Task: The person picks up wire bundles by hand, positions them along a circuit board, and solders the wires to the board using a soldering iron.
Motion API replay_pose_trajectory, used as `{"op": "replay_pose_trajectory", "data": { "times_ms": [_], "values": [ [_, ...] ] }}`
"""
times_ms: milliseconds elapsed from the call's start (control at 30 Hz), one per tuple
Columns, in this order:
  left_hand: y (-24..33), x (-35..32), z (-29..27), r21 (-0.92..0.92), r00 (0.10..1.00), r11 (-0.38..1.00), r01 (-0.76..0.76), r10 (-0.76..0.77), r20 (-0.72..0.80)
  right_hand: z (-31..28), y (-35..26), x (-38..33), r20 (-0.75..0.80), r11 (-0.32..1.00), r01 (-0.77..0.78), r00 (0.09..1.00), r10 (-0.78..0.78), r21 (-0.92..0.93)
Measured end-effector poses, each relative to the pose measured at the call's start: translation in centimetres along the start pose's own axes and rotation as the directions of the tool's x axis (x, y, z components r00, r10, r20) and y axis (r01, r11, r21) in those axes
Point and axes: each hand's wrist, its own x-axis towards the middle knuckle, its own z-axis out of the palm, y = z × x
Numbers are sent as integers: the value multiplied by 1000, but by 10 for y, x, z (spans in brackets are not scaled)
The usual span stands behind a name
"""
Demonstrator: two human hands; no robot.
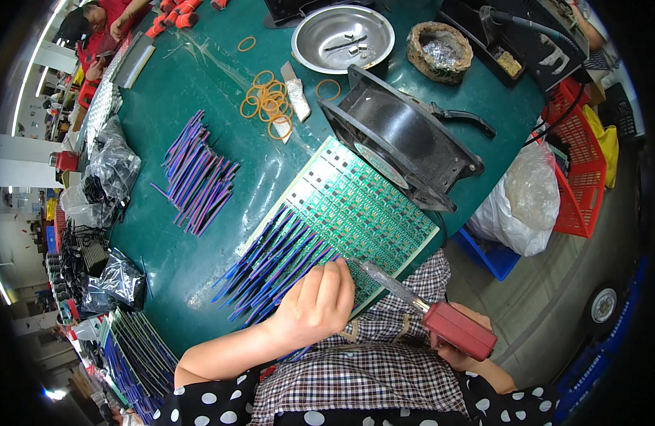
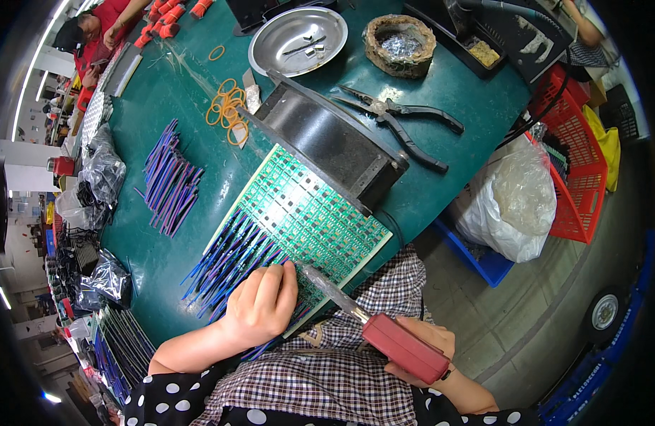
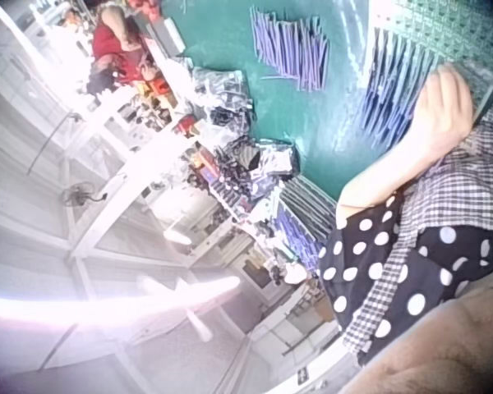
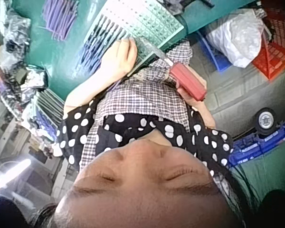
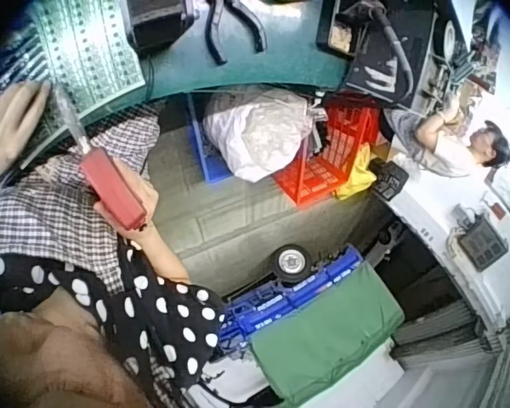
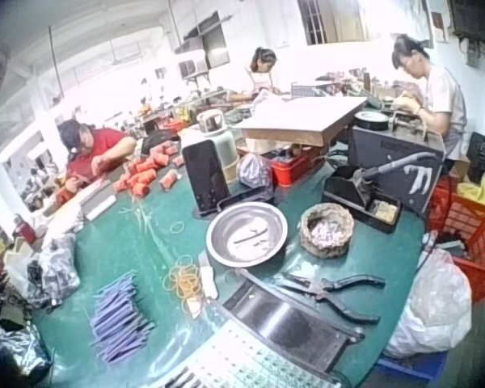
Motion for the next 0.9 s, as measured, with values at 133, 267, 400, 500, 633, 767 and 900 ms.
{"op": "replay_pose_trajectory", "data": {
  "times_ms": [133,267,400,500,633,767,900],
  "values": [
    [-1,-2,2,11,1000,1000,-9,9,-8,2,-1,6,23,997,32,999,-31,-72],
    [0,-1,1,10,1000,1000,-8,8,1,4,-5,10,-62,985,91,993,-100,-144],
    [0,-1,0,22,1000,1000,-8,8,6,2,3,-8,-16,999,-34,999,34,20],
    [0,-1,0,21,1000,1000,-13,13,2,0,2,-9,0,996,-68,998,68,57],
    [1,-1,0,21,1000,1000,-14,14,8,2,-3,0,-35,1000,1,999,-2,-28],
    [1,0,-1,21,1000,1000,-12,12,8,1,1,-4,31,999,-31,999,31,11],
    [-1,-1,1,-3,1000,1000,-18,18,-11,2,-6,-11,-2,941,-253,965,261,224]
  ]
}}
